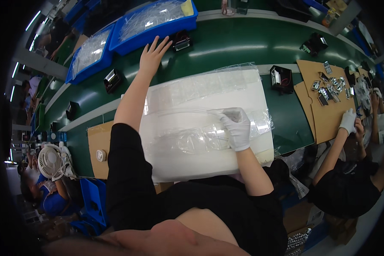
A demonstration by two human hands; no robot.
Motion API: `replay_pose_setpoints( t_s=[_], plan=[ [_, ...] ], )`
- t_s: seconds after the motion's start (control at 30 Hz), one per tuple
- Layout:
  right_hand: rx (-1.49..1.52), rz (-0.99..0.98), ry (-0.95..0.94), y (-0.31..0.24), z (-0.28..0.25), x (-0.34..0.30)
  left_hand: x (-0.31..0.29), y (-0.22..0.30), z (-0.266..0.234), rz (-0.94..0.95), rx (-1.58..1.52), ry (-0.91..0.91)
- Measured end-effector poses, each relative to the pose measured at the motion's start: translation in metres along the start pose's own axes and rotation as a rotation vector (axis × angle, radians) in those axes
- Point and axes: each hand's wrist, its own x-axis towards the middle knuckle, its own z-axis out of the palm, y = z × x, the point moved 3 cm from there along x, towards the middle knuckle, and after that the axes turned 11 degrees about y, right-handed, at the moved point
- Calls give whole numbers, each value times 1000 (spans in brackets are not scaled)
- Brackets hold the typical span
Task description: The person removes transparent plastic covers from sheets and attaches them onto black electronic casings by hand, assembling each unit sequentially at the workstation.
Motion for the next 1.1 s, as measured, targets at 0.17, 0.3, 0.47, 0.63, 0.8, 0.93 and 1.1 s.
replay_pose_setpoints(
  t_s=[0.17,0.3,0.47,0.63,0.8,0.93,1.1],
  plan=[
    [19,-68,-13,-1,-3,5,11,0,41,32,-91,-176],
    [229,186,-2,-1,-1,7,2,-12,25,68,-176,-291],
    [271,99,15,-22,3,4,-1,14,-38,-367,-463,-284],
    [188,-34,-30,-74,11,7,-17,32,-124,-548,-896,-3],
    [40,-78,-494,-113,40,1,-12,55,-190,-580,-1514,-207],
    [-29,-76,-645,-111,52,-10,-13,63,-218,-560,-1677,-230],
    [-145,-60,-723,-112,50,-16,-18,72,-228,-628,-1759,-192]
  ],
)
